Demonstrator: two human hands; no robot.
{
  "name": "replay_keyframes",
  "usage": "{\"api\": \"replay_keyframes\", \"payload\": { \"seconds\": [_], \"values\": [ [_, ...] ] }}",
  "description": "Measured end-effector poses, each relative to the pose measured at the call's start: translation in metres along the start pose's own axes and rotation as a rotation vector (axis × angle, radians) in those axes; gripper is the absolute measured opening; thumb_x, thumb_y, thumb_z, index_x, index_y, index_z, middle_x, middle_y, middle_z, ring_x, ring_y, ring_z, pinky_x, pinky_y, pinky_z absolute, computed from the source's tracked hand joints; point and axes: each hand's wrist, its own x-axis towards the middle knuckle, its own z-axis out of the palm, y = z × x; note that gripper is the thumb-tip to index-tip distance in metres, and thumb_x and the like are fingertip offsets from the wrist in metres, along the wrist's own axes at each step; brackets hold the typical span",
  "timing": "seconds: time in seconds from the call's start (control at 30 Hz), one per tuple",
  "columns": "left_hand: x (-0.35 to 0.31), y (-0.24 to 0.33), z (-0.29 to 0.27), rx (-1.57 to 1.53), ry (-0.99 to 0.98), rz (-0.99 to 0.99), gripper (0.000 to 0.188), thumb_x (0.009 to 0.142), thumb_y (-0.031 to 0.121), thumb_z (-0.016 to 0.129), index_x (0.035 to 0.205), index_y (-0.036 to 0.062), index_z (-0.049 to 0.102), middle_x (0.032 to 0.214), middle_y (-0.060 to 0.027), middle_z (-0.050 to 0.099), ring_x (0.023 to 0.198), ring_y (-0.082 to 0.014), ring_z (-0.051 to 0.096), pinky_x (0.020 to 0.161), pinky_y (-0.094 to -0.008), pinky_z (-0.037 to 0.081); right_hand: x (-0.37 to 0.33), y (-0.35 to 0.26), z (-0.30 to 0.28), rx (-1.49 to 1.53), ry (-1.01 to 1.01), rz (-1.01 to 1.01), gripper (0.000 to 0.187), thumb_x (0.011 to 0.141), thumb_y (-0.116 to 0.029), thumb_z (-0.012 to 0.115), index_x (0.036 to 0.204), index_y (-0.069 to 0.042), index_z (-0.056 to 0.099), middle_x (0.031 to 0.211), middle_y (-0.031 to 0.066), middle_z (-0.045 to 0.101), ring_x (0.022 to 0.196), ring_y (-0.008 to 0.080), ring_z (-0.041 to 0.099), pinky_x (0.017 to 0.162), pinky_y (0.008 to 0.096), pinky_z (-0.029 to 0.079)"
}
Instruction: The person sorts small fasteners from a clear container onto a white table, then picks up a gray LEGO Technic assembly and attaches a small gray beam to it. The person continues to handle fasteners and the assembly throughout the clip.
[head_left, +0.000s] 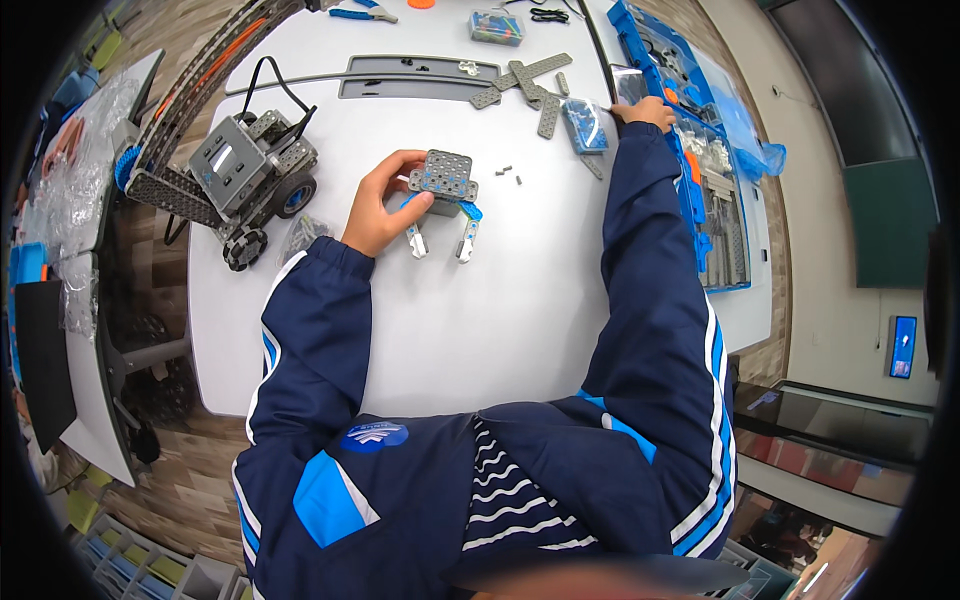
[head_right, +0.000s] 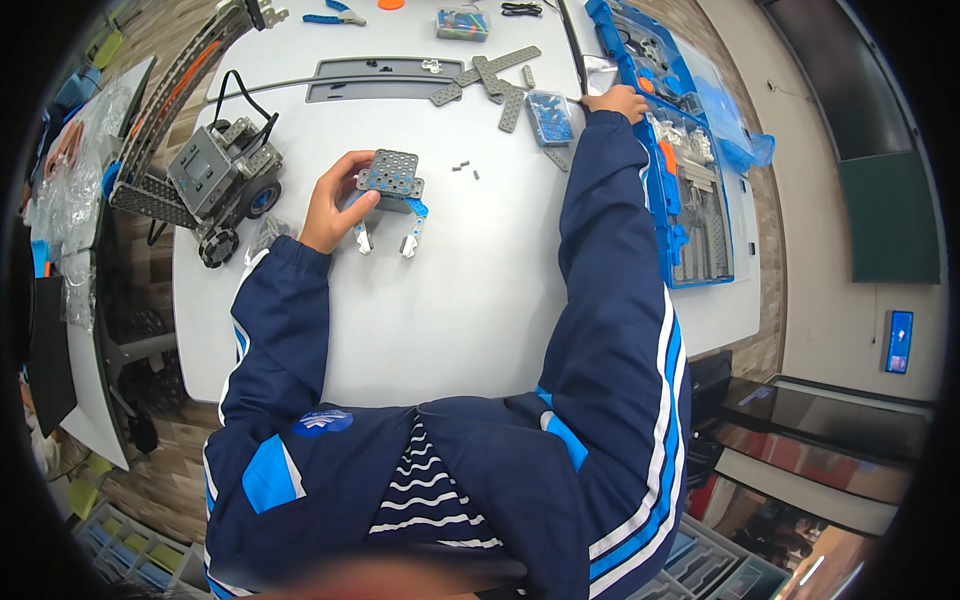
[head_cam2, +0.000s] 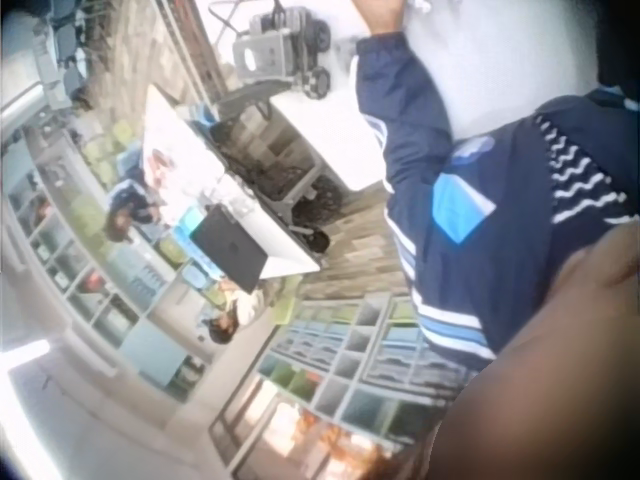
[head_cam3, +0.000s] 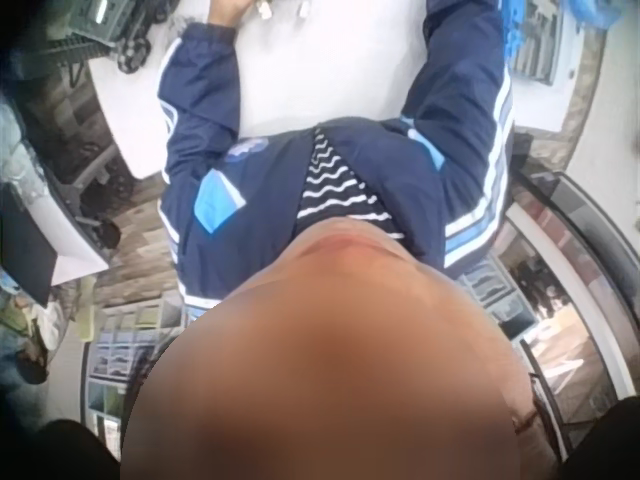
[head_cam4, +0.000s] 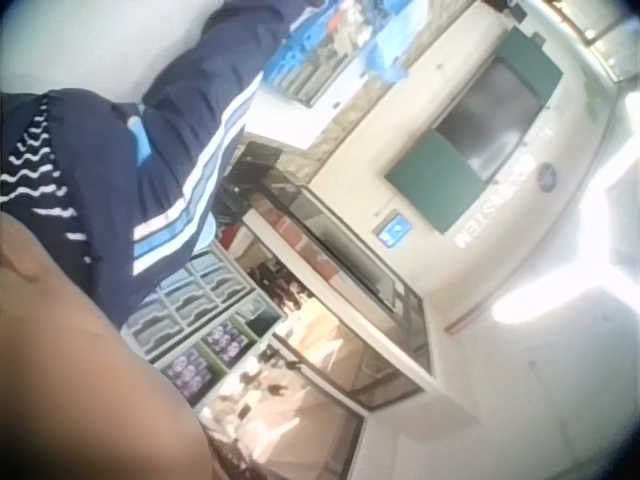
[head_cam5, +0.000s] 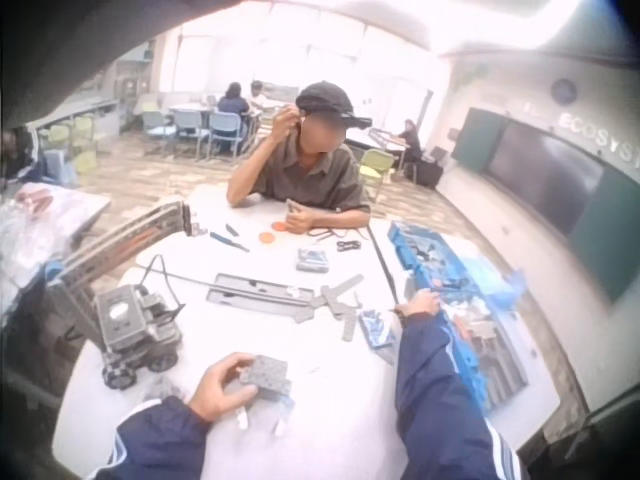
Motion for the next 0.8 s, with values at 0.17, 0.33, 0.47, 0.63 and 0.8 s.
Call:
{"api": "replay_keyframes", "payload": {
  "seconds": [0.17,0.33,0.47,0.63,0.8],
  "values": [
    [0.000,0.002,0.001,-0.019,0.017,0.017,0.050,0.087,0.020,0.076,0.132,0.0022,0.063,0.117,-0.0070,0.069,0.108,-0.0151,0.061,0.088,-0.0294,0.047,-0.025,0.014,-0.013,-0.187,0.242,-0.285,0.092,0.058,-0.047,0.097,0.124,0.004,0.056,0.126,0.0208,0.059,0.116,0.0390,0.058,0.102,0.0462,0.052],
    [-0.001,0.005,0.001,0.015,0.025,0.015,0.048,0.087,0.020,0.077,0.130,0.0023,0.064,0.114,-0.0065,0.069,0.107,-0.0150,0.062,0.087,-0.0289,0.047,-0.031,0.037,-0.029,-0.242,0.326,-0.383,0.087,0.060,-0.042,0.097,0.122,0.001,0.055,0.125,0.0164,0.055,0.118,0.0358,0.056,0.099,0.0463,0.052],
    [-0.001,0.008,0.000,0.034,-0.009,-0.029,0.049,0.089,0.020,0.073,0.132,0.0004,0.062,0.120,-0.0082,0.067,0.112,-0.0172,0.061,0.097,-0.0331,0.047,-0.031,0.050,-0.029,-0.270,0.303,-0.375,0.085,0.063,-0.044,0.096,0.123,0.001,0.054,0.125,0.0162,0.055,0.121,0.0349,0.054,0.100,0.0457,0.052],
    [-0.001,0.010,-0.002,0.050,-0.031,-0.049,0.050,0.090,0.021,0.071,0.133,-0.0004,0.061,0.123,-0.0095,0.066,0.116,-0.0182,0.060,0.102,-0.0351,0.046,-0.028,0.060,-0.018,-0.277,0.352,-0.435,0.080,0.066,-0.046,0.095,0.119,0.002,0.058,0.123,0.0161,0.056,0.119,0.0343,0.054,0.100,0.0421,0.051],
    [0.000,0.008,0.001,0.014,0.031,0.010,0.047,0.087,0.020,0.076,0.129,0.0026,0.065,0.114,-0.0062,0.070,0.106,-0.0145,0.061,0.087,-0.0283,0.046,-0.022,0.066,-0.008,-0.314,0.374,-0.438,0.087,0.067,-0.052,0.093,0.122,0.004,0.058,0.123,0.0164,0.057,0.118,0.0340,0.055,0.101,0.0403,0.050]
  ]
}}
